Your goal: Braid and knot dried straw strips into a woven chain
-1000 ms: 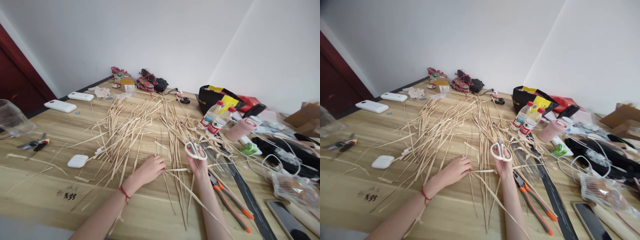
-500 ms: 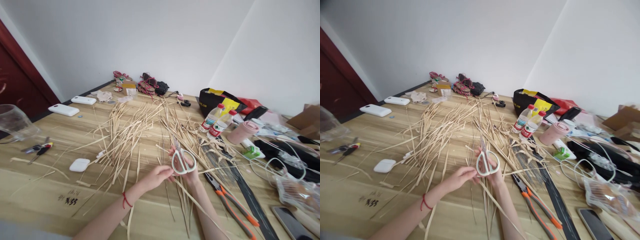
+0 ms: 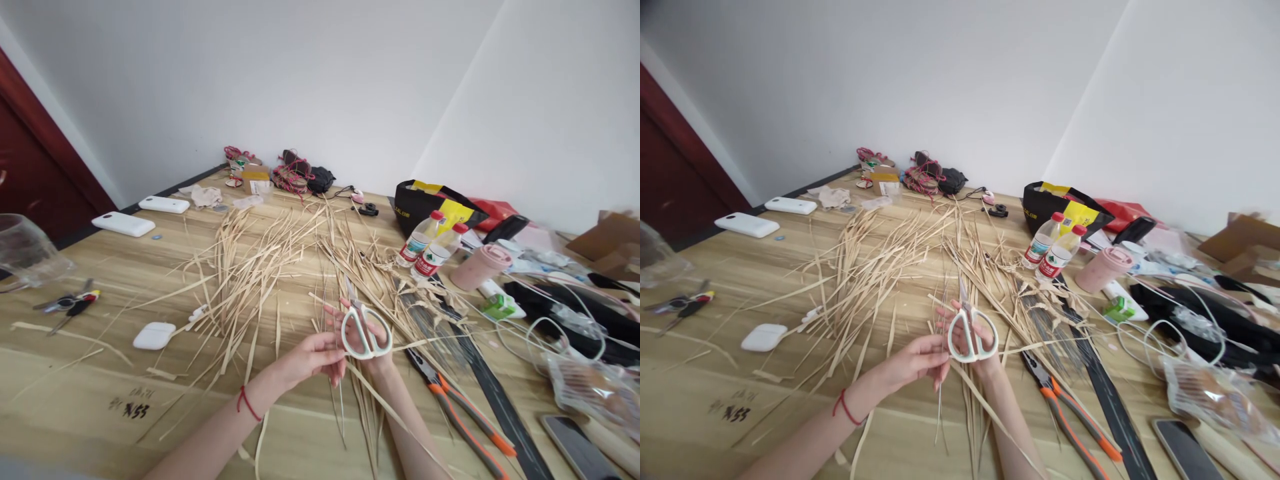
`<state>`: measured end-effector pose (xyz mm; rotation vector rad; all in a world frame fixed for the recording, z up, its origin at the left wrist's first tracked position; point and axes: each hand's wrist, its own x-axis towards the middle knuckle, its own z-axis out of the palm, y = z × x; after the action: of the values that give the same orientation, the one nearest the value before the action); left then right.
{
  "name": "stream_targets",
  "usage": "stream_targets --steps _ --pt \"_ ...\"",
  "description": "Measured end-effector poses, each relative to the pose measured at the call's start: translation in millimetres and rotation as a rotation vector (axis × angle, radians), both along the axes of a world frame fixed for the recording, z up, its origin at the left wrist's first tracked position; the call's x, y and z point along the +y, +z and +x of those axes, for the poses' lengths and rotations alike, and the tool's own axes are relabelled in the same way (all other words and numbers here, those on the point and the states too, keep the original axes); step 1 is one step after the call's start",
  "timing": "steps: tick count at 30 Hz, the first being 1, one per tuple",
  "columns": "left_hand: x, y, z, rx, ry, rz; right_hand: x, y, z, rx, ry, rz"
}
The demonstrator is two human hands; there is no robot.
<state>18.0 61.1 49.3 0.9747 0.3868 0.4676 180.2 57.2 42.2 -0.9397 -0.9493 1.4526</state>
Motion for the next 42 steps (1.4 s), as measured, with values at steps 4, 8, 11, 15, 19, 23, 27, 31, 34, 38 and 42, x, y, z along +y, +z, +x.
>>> stream_targets --steps 4,8,11,15,19,23,27,31,34,38,42 --pt "9 7.1 -9 0.041 0.107 0.050 3 -3.7 7 -0.033 -0.041 0.042" --pt "24 7.0 -20 -0.001 0.413 0.053 6 -7.6 15 0.036 0.041 0.033" --pt "36 -0.4 -28 -0.005 0.644 0.011 8 -8.9 20 0.125 0.027 0.018" --pt "51 -17.5 -34 0.209 0.893 0.167 8 -12.7 24 0.262 -0.012 0.012" --pt "59 -34.8 -41 0.468 1.009 0.371 8 -15.8 25 0.255 -0.021 0.015" --pt "61 -39.7 -47 0.662 1.028 0.644 11 -16.0 25 0.270 -0.070 0.040" --pt "60 -35.6 -51 0.729 0.978 0.875 16 -21.2 28 0.204 -0.061 0.048" --pt "62 -33.1 -57 0.760 1.012 1.015 16 -23.9 30 0.283 -0.019 -0.004" --pt "67 -32.9 -64 0.875 1.122 1.085 12 -18.3 28 0.422 -0.003 -0.023" --pt "76 -30.1 -84 1.155 1.207 1.197 10 -14.5 24 0.453 0.035 -0.058" --pt "86 -28.8 -113 1.331 1.295 1.150 13 -20.4 22 0.399 0.065 -0.059"
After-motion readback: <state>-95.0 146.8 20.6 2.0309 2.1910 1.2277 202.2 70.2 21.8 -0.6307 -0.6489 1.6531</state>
